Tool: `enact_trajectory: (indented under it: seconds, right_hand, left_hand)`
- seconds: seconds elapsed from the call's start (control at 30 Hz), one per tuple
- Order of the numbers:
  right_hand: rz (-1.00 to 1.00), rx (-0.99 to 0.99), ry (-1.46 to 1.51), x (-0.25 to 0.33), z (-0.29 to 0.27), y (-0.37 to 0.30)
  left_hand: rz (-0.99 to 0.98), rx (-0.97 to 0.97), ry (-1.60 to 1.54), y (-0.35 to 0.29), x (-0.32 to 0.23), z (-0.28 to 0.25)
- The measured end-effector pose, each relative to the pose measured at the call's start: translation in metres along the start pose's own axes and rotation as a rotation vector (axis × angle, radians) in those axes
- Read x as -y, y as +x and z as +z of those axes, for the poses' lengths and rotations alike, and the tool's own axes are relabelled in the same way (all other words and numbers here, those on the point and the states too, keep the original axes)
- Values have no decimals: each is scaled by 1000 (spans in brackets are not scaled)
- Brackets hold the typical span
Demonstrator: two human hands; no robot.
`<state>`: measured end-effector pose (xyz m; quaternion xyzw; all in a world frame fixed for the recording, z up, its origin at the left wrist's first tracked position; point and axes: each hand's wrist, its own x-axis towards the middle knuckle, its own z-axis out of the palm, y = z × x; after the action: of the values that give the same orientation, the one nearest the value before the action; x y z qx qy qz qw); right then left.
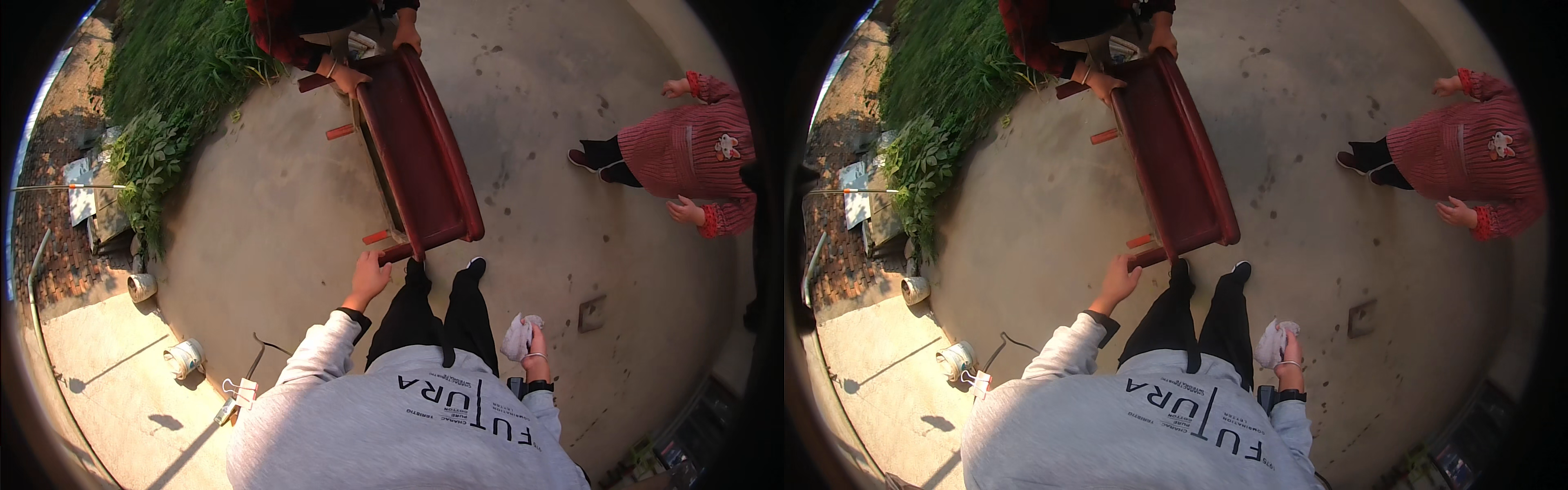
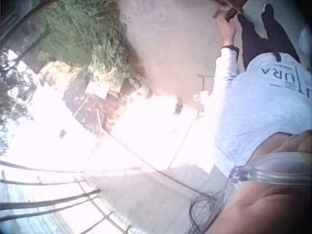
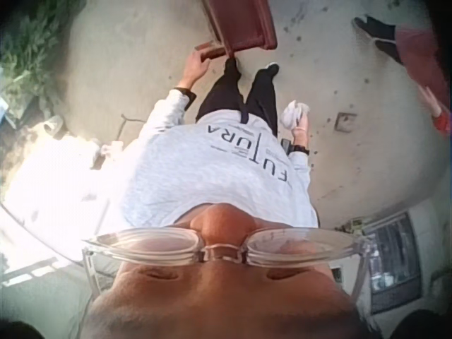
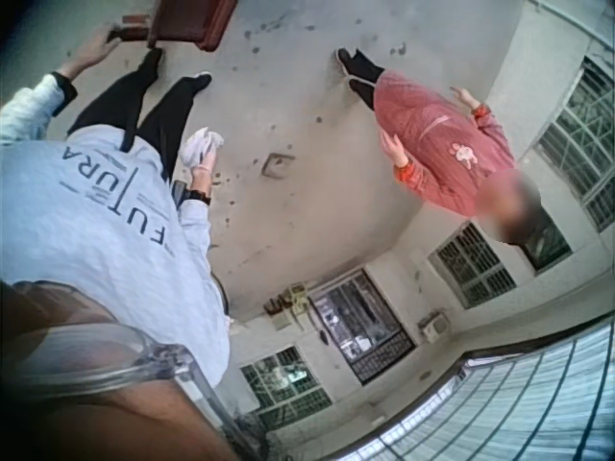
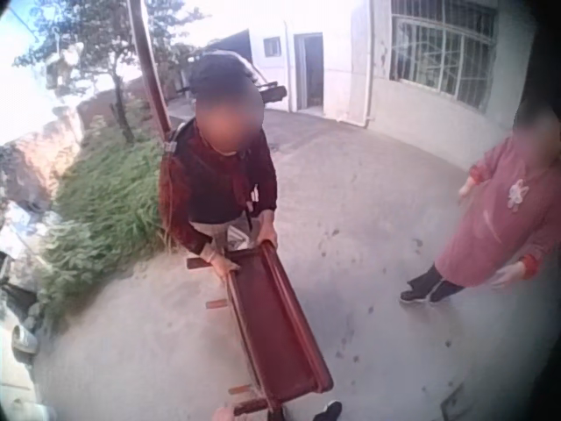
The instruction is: The person wipes a red wooden stool with a white cloth, cleaning the top, sides, and underside while another person assists by holding and flipping the stool. The stool is then moved indoors and placed upright.
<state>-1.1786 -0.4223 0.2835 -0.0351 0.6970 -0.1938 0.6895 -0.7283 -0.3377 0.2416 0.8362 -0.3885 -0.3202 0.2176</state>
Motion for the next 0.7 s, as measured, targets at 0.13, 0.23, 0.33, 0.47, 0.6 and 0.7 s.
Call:
enact_trajectory:
  seconds: [0.13,0.23,0.33,0.47,0.6,0.7]
  right_hand:
    - [-8,-83,-32,-25,-17,-9]
    - [-33,-136,2,-40,-34,-32]
    - [-68,-244,9,-58,-48,-59]
    - [-134,-326,153,-92,-73,-94]
    - [-88,-483,15,-118,-88,-88]
    - [-23,-526,264,-126,-90,-72]
  left_hand:
    - [-349,21,-705,59,12,32]
    - [-499,226,-1055,112,7,58]
    - [-671,-5,-1100,130,-3,75]
    - [-117,-439,-224,119,-20,75]
    - [-372,-37,-1089,133,-32,54]
    - [-669,127,-909,144,-41,42]
